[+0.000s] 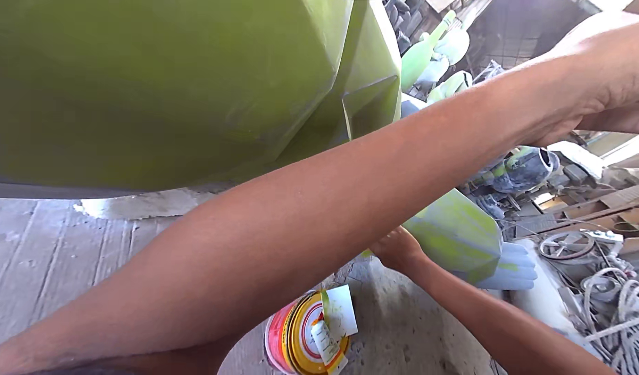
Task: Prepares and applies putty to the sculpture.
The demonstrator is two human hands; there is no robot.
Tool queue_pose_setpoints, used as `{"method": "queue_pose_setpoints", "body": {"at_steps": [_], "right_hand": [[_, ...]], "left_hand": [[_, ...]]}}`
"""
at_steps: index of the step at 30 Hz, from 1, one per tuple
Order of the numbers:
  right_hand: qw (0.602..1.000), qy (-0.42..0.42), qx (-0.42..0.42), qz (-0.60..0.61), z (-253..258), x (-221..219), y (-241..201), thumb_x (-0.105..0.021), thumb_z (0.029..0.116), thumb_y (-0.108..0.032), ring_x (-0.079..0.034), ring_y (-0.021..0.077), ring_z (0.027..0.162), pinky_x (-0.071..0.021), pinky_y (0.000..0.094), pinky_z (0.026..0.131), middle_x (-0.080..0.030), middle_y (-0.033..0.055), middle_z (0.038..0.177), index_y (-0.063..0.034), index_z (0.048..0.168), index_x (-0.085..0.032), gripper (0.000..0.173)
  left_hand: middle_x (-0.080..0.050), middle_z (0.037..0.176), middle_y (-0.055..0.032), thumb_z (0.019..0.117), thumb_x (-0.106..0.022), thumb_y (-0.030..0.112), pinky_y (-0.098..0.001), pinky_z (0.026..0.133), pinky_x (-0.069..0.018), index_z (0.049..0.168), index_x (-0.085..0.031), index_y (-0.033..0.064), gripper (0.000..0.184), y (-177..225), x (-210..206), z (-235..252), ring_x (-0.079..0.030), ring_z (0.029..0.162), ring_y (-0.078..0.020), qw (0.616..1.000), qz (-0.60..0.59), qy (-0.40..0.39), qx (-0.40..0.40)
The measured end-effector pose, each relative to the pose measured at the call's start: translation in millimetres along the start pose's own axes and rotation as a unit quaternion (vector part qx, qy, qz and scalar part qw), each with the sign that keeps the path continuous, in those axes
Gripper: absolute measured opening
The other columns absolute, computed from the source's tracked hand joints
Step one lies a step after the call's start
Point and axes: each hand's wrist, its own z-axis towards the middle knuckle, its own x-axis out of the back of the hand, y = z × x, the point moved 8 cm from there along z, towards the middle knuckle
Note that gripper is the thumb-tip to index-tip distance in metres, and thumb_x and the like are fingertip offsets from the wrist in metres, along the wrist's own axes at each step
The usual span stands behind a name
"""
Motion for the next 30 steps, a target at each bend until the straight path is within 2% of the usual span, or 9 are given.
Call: {"method": "queue_pose_setpoints", "body": {"at_steps": [4,6,7,10,14,16,21,24,30], "right_hand": [[0.999,-0.032,-0.030,-0.013,19,-3,5,-0.073,0.0858,-0.008,-0.060,0.0296,0.123,-0.0473,0.0575,0.104,-0.064,0.0064,0.132,-0.0098,0.120,-0.071,0.034],[0.997,-0.060,-0.038,0.004,11,-15,3,-0.075,0.0859,-0.010,-0.059,0.0288,0.123,-0.0454,0.0586,0.107,-0.063,0.0059,0.132,-0.0109,0.118,-0.071,0.033],[0.996,-0.080,-0.034,0.008,2,-22,1,-0.075,0.0867,-0.011,-0.058,0.0287,0.125,-0.0427,0.0595,0.110,-0.063,0.0056,0.134,-0.0117,0.123,-0.070,0.037],[0.990,-0.138,-0.033,0.013,-30,-38,-2,-0.067,0.0940,-0.010,-0.052,0.0293,0.135,-0.0310,0.0619,0.119,-0.058,0.0058,0.142,-0.0138,0.139,-0.062,0.045],[0.992,-0.123,-0.024,-0.008,-71,-55,-5,-0.060,0.0951,-0.002,-0.047,0.0277,0.142,-0.0273,0.0589,0.122,-0.057,0.0048,0.146,-0.0174,0.146,-0.057,0.053],[0.995,-0.100,-0.011,-0.021,-85,-62,-6,-0.060,0.0933,0.001,-0.047,0.0292,0.142,-0.0285,0.0596,0.122,-0.057,0.0077,0.146,-0.0158,0.147,-0.056,0.056],[0.996,-0.078,0.002,-0.051,-102,-69,-5,-0.058,0.0948,0.001,-0.046,0.0285,0.144,-0.0283,0.0581,0.122,-0.056,0.0076,0.149,-0.0176,0.151,-0.051,0.059],[0.997,-0.065,0.010,-0.045,-108,-70,-4,-0.057,0.0952,0.002,-0.047,0.0291,0.143,-0.0306,0.0578,0.121,-0.056,0.0088,0.149,-0.0160,0.151,-0.051,0.059],[0.994,-0.103,0.011,-0.037,-126,-74,-6,-0.057,0.0943,0.003,-0.048,0.0304,0.142,-0.0318,0.0588,0.120,-0.056,0.0108,0.147,-0.0143,0.150,-0.051,0.059]], "left_hand": [[-0.065,0.106,-0.0138,0.1058,-0.056,0.018,-0.0255,0.072,-0.0591,0.111,-0.063,0.0001,0.020,-7,-1,-2,-0.068,0.094,-0.0156,1.000,0.011,0.018,0.013],[-0.064,0.107,-0.0140,0.1055,-0.056,0.016,-0.0259,0.076,-0.0590,0.112,-0.062,-0.0005,0.019,-11,0,-1,-0.067,0.095,-0.0159,1.000,0.022,0.013,0.010],[-0.064,0.105,-0.0143,0.1051,-0.057,0.015,-0.0267,0.077,-0.0590,0.113,-0.062,-0.0013,0.019,-12,2,-1,-0.067,0.095,-0.0165,0.999,0.028,0.015,0.004],[-0.065,0.100,-0.0112,0.1049,-0.057,0.017,-0.0254,0.072,-0.0587,0.109,-0.062,0.0014,0.017,-19,5,-3,-0.068,0.089,-0.0142,0.998,0.042,0.030,0.021],[-0.068,0.102,-0.0117,0.1058,-0.055,0.018,-0.0263,0.073,-0.0604,0.110,-0.063,0.0003,0.020,-23,7,-1,-0.070,0.091,-0.0141,0.999,0.027,0.031,0.036],[-0.067,0.105,-0.0111,0.1066,-0.054,0.020,-0.0276,0.075,-0.0592,0.112,-0.064,0.0017,0.021,-20,4,-3,-0.069,0.095,-0.0145,0.998,0.038,0.027,0.037],[-0.063,0.099,-0.0109,0.1064,-0.054,0.017,-0.0261,0.071,-0.0596,0.106,-0.063,0.0013,0.018,-12,1,-1,-0.067,0.088,-0.0151,0.999,0.035,0.028,0.016],[-0.066,0.107,-0.0131,0.1067,-0.054,0.018,-0.0287,0.076,-0.0596,0.113,-0.065,0.0008,0.021,-9,-1,0,-0.068,0.097,-0.0173,1.000,0.022,0.014,0.016],[-0.067,0.110,-0.0133,0.1058,-0.055,0.018,-0.0279,0.073,-0.0593,0.113,-0.064,0.0011,0.021,-2,-6,-4,-0.069,0.097,-0.0163,0.999,0.025,0.012,0.021]]}}
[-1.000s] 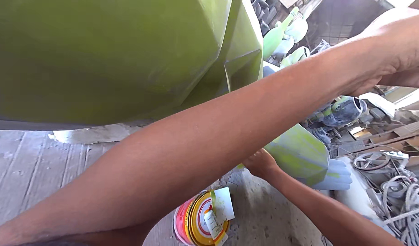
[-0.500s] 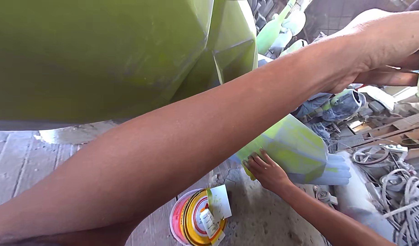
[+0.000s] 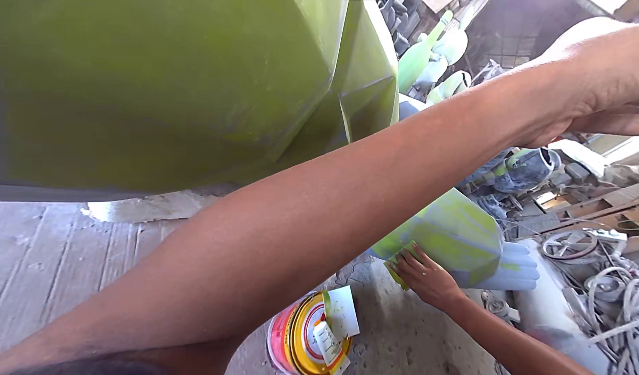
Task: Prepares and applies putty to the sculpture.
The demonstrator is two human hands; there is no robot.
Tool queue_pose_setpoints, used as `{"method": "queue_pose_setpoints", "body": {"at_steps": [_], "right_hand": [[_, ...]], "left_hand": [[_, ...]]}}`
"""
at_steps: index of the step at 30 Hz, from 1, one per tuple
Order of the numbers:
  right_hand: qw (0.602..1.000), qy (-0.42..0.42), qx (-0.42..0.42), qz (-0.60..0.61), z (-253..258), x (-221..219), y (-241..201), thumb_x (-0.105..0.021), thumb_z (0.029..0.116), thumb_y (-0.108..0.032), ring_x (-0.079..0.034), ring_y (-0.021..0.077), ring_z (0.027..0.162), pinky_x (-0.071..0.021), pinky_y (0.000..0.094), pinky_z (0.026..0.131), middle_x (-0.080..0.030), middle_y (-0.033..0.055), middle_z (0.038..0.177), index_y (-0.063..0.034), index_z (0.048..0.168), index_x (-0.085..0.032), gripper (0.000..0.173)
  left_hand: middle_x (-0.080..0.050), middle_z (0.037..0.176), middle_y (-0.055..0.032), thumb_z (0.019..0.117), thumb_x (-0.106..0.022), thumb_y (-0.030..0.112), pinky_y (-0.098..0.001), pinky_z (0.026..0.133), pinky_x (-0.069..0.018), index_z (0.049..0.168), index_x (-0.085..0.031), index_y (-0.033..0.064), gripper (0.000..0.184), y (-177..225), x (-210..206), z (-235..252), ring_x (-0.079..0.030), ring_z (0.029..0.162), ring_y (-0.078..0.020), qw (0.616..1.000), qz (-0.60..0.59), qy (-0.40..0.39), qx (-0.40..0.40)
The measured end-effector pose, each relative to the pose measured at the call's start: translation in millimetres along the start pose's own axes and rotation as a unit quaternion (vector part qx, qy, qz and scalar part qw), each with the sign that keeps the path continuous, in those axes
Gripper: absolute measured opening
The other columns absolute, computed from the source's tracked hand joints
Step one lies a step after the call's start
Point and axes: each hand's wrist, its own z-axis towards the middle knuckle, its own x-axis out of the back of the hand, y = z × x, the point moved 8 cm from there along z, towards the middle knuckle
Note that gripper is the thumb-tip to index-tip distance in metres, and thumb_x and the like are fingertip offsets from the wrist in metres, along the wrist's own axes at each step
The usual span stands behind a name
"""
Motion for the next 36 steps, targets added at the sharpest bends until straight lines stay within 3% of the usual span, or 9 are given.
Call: {"method": "queue_pose_setpoints", "body": {"at_steps": [5,11,13,17,19,24,27,32,36], "right_hand": [[0.999,-0.004,0.011,0.033,-3,20,-11,-0.061,0.0899,0.004,-0.052,0.0323,0.138,-0.0368,0.0589,0.117,-0.058,0.0120,0.145,-0.0135,0.143,-0.057,0.056],[0.998,0.020,0.025,0.062,31,55,-28,-0.065,0.0902,-0.005,-0.051,0.0317,0.139,-0.0363,0.0620,0.116,-0.053,0.0091,0.151,-0.0194,0.151,-0.049,0.065],[0.997,0.043,-0.002,0.063,55,68,-18,-0.068,0.0872,-0.002,-0.052,0.0310,0.138,-0.0389,0.0611,0.114,-0.055,0.0089,0.150,-0.0204,0.150,-0.052,0.067],[0.993,0.099,-0.050,0.035,98,93,5,-0.070,0.0866,-0.004,-0.060,0.0288,0.129,-0.0449,0.0595,0.109,-0.065,0.0063,0.137,-0.0192,0.133,-0.067,0.049],[0.994,0.086,-0.066,0.023,113,101,13,-0.068,0.0894,-0.008,-0.059,0.0291,0.130,-0.0432,0.0601,0.109,-0.063,0.0067,0.139,-0.0186,0.135,-0.067,0.046],[0.990,0.120,-0.079,-0.009,128,105,23,-0.070,0.0882,-0.013,-0.062,0.0281,0.121,-0.0458,0.0575,0.105,-0.065,0.0056,0.132,-0.0169,0.129,-0.070,0.041],[0.991,0.108,-0.083,-0.002,126,98,19,-0.071,0.0873,-0.011,-0.061,0.0275,0.122,-0.0457,0.0593,0.105,-0.066,0.0039,0.132,-0.0156,0.124,-0.072,0.037],[0.993,0.061,-0.094,0.030,126,94,18,-0.070,0.0888,-0.012,-0.062,0.0266,0.121,-0.0457,0.0591,0.106,-0.067,0.0030,0.128,-0.0169,0.120,-0.072,0.032],[0.991,0.081,-0.100,0.044,136,111,23,-0.073,0.0854,-0.012,-0.064,0.0286,0.118,-0.0485,0.0592,0.101,-0.067,0.0048,0.127,-0.0166,0.123,-0.072,0.038]], "left_hand": [[-0.067,0.104,-0.0160,0.1053,-0.055,0.011,-0.0310,0.074,-0.0613,0.112,-0.064,-0.0033,0.019,6,-5,7,-0.070,0.092,-0.0199,0.997,-0.065,-0.013,-0.027],[-0.068,0.104,-0.0147,0.1062,-0.055,0.015,-0.0313,0.076,-0.0609,0.113,-0.065,-0.0022,0.021,7,-3,10,-0.070,0.093,-0.0196,0.998,-0.056,-0.003,-0.026],[-0.068,0.105,-0.0148,0.1058,-0.055,0.015,-0.0316,0.076,-0.0609,0.113,-0.065,-0.0019,0.020,7,-2,9,-0.070,0.094,-0.0196,0.997,-0.069,0.002,-0.024],[-0.066,0.109,-0.0158,0.1069,-0.053,0.013,-0.0319,0.079,-0.0609,0.117,-0.063,-0.0027,0.021,9,-3,5,-0.069,0.098,-0.0203,0.996,-0.079,-0.003,-0.028],[-0.066,0.109,-0.0161,0.1072,-0.053,0.013,-0.0317,0.079,-0.0609,0.117,-0.063,-0.0030,0.022,9,-2,3,-0.069,0.099,-0.0203,0.997,-0.072,-0.003,-0.026],[-0.066,0.104,-0.0155,0.1059,-0.054,0.013,-0.0316,0.078,-0.0606,0.111,-0.064,-0.0028,0.019,6,2,3,-0.069,0.095,-0.0199,0.997,-0.076,0.003,-0.023],[-0.066,0.102,-0.0151,0.1063,-0.054,0.013,-0.0332,0.079,-0.0607,0.109,-0.064,-0.0032,0.020,0,5,5,-0.068,0.093,-0.0201,0.997,-0.075,0.003,-0.017],[-0.069,0.101,-0.0138,0.1055,-0.056,0.016,-0.0294,0.072,-0.0607,0.110,-0.066,-0.0014,0.021,-6,10,4,-0.070,0.090,-0.0182,0.998,-0.061,0.014,0.001],[-0.067,0.108,-0.0160,0.1059,-0.056,0.015,-0.0306,0.078,-0.0604,0.113,-0.065,-0.0020,0.021,-3,9,7,-0.069,0.099,-0.0200,0.998,-0.060,0.003,-0.015]]}}
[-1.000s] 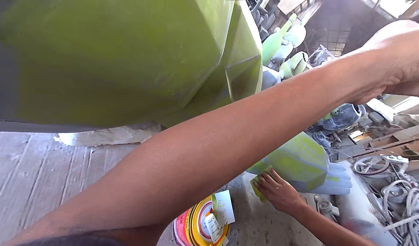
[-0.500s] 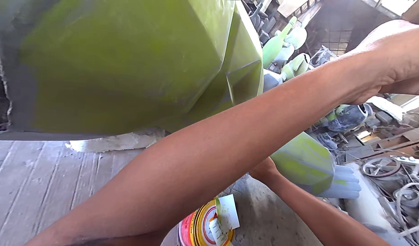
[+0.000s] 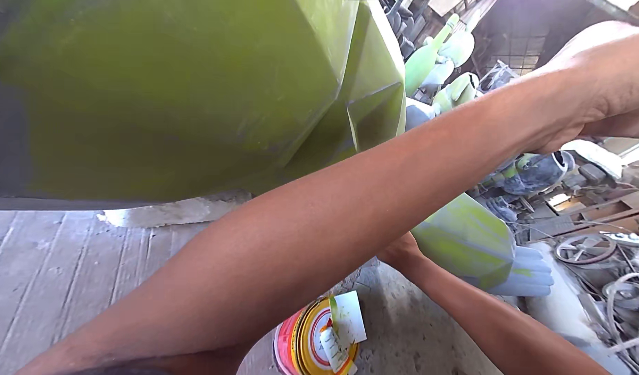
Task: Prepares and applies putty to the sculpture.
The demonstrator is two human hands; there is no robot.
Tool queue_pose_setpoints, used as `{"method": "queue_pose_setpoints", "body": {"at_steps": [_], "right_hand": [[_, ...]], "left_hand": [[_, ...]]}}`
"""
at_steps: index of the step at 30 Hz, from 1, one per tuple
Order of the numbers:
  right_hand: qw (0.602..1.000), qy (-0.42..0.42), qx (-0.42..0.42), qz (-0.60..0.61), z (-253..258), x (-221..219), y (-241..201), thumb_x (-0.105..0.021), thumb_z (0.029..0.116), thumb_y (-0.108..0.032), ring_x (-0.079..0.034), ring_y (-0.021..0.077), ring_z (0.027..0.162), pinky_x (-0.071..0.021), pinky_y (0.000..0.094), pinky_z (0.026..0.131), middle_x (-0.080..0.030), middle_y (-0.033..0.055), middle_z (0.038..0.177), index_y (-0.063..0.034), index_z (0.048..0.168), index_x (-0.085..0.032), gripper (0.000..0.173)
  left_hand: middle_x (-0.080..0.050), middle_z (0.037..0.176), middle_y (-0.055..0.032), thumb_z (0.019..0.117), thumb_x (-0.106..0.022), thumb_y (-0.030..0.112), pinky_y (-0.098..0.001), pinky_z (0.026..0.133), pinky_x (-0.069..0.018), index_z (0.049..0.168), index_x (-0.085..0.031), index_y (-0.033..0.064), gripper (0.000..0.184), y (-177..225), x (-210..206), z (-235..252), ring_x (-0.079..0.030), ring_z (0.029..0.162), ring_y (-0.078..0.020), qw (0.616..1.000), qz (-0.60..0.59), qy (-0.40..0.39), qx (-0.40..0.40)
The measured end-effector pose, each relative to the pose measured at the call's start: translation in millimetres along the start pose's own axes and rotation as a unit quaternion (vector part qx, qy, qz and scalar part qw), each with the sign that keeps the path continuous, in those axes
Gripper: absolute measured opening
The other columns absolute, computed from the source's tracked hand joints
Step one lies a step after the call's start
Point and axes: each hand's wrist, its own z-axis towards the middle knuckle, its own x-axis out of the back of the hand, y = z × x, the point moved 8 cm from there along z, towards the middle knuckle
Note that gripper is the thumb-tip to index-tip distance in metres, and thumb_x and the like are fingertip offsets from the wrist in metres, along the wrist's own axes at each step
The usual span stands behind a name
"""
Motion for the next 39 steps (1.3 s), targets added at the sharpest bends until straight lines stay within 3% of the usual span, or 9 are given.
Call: {"method": "queue_pose_setpoints", "body": {"at_steps": [3,7,9,14,20,25,29,37,39], "right_hand": [[1.000,-0.006,-0.002,0.000,0,-3,1,-0.073,0.0855,-0.010,-0.061,0.0294,0.122,-0.0465,0.0613,0.103,-0.065,0.0048,0.133,-0.0137,0.122,-0.073,0.037],[0.996,-0.088,0.008,0.016,-13,-19,2,-0.074,0.0865,-0.008,-0.057,0.0298,0.126,-0.0414,0.0626,0.109,-0.061,0.0056,0.137,-0.0122,0.127,-0.069,0.041],[0.997,-0.079,0.024,0.003,-30,-28,3,-0.075,0.0862,-0.010,-0.058,0.0283,0.126,-0.0409,0.0601,0.111,-0.062,0.0049,0.135,-0.0133,0.127,-0.069,0.041],[0.991,-0.125,0.050,-0.008,-87,-66,3,-0.060,0.0942,-0.001,-0.047,0.0292,0.141,-0.0256,0.0621,0.121,-0.055,0.0046,0.148,-0.0178,0.147,-0.055,0.056],[0.992,-0.102,0.065,-0.027,-117,-77,5,-0.061,0.0912,0.003,-0.046,0.0297,0.143,-0.0275,0.0609,0.121,-0.054,0.0082,0.150,-0.0180,0.152,-0.049,0.065],[0.993,-0.090,0.073,-0.039,-127,-80,7,-0.060,0.0924,0.003,-0.046,0.0296,0.143,-0.0307,0.0599,0.120,-0.053,0.0081,0.151,-0.0179,0.153,-0.047,0.065],[0.993,-0.093,0.069,-0.034,-138,-83,9,-0.060,0.0916,0.003,-0.045,0.0307,0.144,-0.0299,0.0613,0.120,-0.053,0.0095,0.151,-0.0182,0.155,-0.044,0.069],[0.990,-0.142,0.003,0.009,-163,-89,9,-0.061,0.0903,0.003,-0.049,0.0329,0.140,-0.0339,0.0629,0.117,-0.055,0.0113,0.147,-0.0199,0.149,-0.051,0.064],[0.992,-0.113,-0.044,0.040,-166,-72,13,-0.062,0.0896,0.002,-0.057,0.0301,0.129,-0.0433,0.0567,0.111,-0.061,0.0090,0.136,-0.0255,0.142,-0.058,0.059]], "left_hand": [[-0.066,0.115,-0.0160,0.1059,-0.056,0.018,-0.0277,0.077,-0.0598,0.115,-0.064,-0.0001,0.022,-7,-5,2,-0.068,0.104,-0.0185,0.999,0.027,-0.012,0.018],[-0.066,0.107,-0.0139,0.1067,-0.054,0.018,-0.0293,0.076,-0.0601,0.112,-0.064,-0.0002,0.022,-17,-5,3,-0.068,0.097,-0.0178,0.999,0.040,-0.009,0.025],[-0.067,0.106,-0.0131,0.1070,-0.054,0.020,-0.0293,0.076,-0.0605,0.113,-0.065,0.0005,0.023,-18,-3,0,-0.070,0.096,-0.0172,0.998,0.049,-0.001,0.030],[-0.069,0.103,-0.0127,0.1053,-0.057,0.020,-0.0296,0.076,-0.0616,0.113,-0.064,0.0004,0.022,-14,2,-2,-0.071,0.094,-0.0172,0.998,0.051,0.009,0.031],[-0.069,0.103,-0.0137,0.1049,-0.057,0.018,-0.0294,0.076,-0.0620,0.113,-0.063,-0.0008,0.021,-9,0,-5,-0.071,0.094,-0.0174,0.999,0.044,0.003,0.022],[-0.069,0.097,-0.0116,0.1048,-0.058,0.020,-0.0266,0.067,-0.0603,0.109,-0.065,0.0001,0.021,-5,-5,-12,-0.071,0.085,-0.0150,0.998,0.052,0.014,0.041],[-0.068,0.103,-0.0131,0.1043,-0.058,0.018,-0.0282,0.071,-0.0616,0.112,-0.064,0.0000,0.021,-1,-6,-14,-0.071,0.091,-0.0167,0.998,0.050,0.005,0.042],[-0.071,0.099,-0.0130,0.1018,-0.062,0.018,-0.0309,0.070,-0.0621,0.108,-0.067,-0.0004,0.020,3,-7,-9,-0.073,0.086,-0.0179,0.999,0.031,0.021,0.028],[-0.071,0.096,-0.0120,0.1016,-0.061,0.020,-0.0303,0.068,-0.0606,0.106,-0.068,0.0002,0.021,-3,-7,-7,-0.071,0.083,-0.0171,0.998,0.040,0.029,0.034]]}}
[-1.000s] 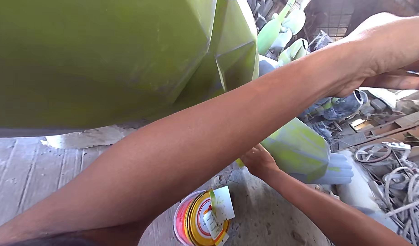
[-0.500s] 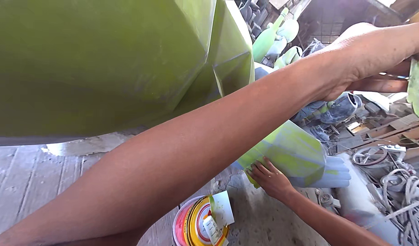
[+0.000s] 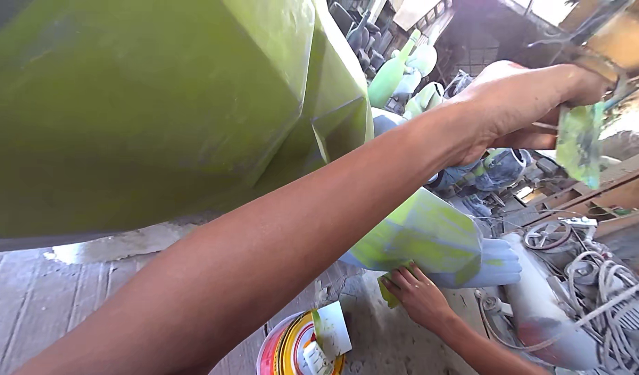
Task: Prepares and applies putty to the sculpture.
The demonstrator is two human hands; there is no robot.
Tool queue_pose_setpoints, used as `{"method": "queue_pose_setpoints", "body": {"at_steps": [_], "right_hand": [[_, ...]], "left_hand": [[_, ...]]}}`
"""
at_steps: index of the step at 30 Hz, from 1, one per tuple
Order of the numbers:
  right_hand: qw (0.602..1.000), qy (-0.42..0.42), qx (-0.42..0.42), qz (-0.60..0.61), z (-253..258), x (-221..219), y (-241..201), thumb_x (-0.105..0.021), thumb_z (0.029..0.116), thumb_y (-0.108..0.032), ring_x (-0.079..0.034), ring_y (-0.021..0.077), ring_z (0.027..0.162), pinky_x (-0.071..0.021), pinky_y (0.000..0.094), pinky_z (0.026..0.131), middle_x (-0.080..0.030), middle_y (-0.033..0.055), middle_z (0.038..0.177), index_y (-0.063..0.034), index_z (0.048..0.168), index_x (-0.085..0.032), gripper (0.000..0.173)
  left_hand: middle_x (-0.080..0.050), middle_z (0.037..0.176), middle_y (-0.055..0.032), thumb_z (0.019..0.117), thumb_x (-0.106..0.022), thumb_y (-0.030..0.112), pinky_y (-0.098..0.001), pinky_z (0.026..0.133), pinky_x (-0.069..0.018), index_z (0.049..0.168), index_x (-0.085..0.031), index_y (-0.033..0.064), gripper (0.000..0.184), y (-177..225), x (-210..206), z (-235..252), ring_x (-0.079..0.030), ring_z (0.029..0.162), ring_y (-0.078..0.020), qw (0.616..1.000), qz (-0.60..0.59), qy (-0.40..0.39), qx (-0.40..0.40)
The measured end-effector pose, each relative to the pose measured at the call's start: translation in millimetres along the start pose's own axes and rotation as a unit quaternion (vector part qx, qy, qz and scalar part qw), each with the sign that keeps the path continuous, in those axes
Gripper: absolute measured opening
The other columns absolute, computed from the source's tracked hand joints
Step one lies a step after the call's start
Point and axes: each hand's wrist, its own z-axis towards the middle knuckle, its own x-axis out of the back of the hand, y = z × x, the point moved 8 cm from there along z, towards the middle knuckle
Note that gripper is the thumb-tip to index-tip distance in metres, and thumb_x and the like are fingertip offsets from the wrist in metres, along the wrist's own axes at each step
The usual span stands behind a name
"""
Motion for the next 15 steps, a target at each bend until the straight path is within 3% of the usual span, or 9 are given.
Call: {"method": "queue_pose_setpoints", "body": {"at_steps": [2,4,6,8,10,12,15], "right_hand": [[0.991,0.073,-0.079,0.076,-12,31,13,-0.061,0.0898,-0.008,-0.063,0.0249,0.121,-0.0520,0.0471,0.104,-0.066,0.0046,0.128,-0.0346,0.136,-0.064,0.054],[0.957,0.136,-0.169,0.191,-32,61,39,-0.060,0.0909,-0.016,-0.063,0.0200,0.122,-0.0559,0.0446,0.099,-0.066,0.0012,0.131,-0.0401,0.140,-0.062,0.054],[0.893,0.215,-0.238,0.317,-59,79,76,-0.055,0.0947,-0.015,-0.065,0.0127,0.115,-0.0596,0.0398,0.092,-0.067,-0.0018,0.127,-0.0341,0.139,-0.065,0.049],[0.776,0.302,-0.326,0.449,-95,84,112,-0.052,0.0987,-0.012,-0.068,0.0109,0.103,-0.0598,0.0368,0.088,-0.072,0.0007,0.114,-0.0165,0.128,-0.071,0.036],[0.606,0.387,-0.431,0.546,-134,81,137,-0.055,0.0994,-0.015,-0.072,0.0136,0.087,-0.0619,0.0360,0.079,-0.073,0.0063,0.094,-0.0016,0.111,-0.069,0.022],[0.467,0.438,-0.478,0.602,-163,77,146,-0.057,0.1000,-0.016,-0.071,0.0195,0.090,-0.0615,0.0400,0.081,-0.072,0.0117,0.098,0.0019,0.117,-0.064,0.025],[0.325,0.507,-0.451,0.659,-185,78,149,-0.056,0.1004,-0.011,-0.070,0.0224,0.099,-0.0613,0.0433,0.084,-0.070,0.0139,0.111,-0.0035,0.130,-0.057,0.030]], "left_hand": [[-0.071,0.091,-0.0104,0.1009,-0.062,0.020,-0.0277,0.063,-0.0587,0.103,-0.069,0.0003,0.021,-11,2,5,-0.070,0.075,-0.0149,1.000,0.002,0.014,0.006],[-0.071,0.091,-0.0102,0.1001,-0.063,0.018,-0.0273,0.065,-0.0595,0.108,-0.068,-0.0002,0.020,-25,6,10,-0.070,0.076,-0.0146,1.000,-0.014,0.022,0.016],[-0.071,0.093,-0.0102,0.0988,-0.064,0.015,-0.0286,0.070,-0.0608,0.111,-0.066,0.0005,0.019,-41,10,16,-0.071,0.079,-0.0155,0.999,-0.029,0.034,0.026],[-0.071,0.097,-0.0107,0.0984,-0.064,0.012,-0.0296,0.073,-0.0611,0.113,-0.066,0.0003,0.019,-58,13,21,-0.071,0.081,-0.0165,0.997,-0.037,0.050,0.035],[-0.069,0.098,-0.0116,0.0978,-0.064,0.010,-0.0301,0.072,-0.0613,0.116,-0.064,-0.0004,0.021,-75,15,26,-0.071,0.080,-0.0172,0.996,-0.042,0.071,0.040],[-0.069,0.099,-0.0129,0.0974,-0.065,0.008,-0.0314,0.072,-0.0618,0.119,-0.062,-0.0013,0.024,-94,16,31,-0.071,0.079,-0.0182,0.994,-0.046,0.088,0.048],[-0.071,0.100,-0.0129,0.0985,-0.065,0.009,-0.0331,0.074,-0.0624,0.113,-0.063,-0.0007,0.017,-123,15,36,-0.072,0.078,-0.0188,0.993,-0.038,0.102,0.047]]}}
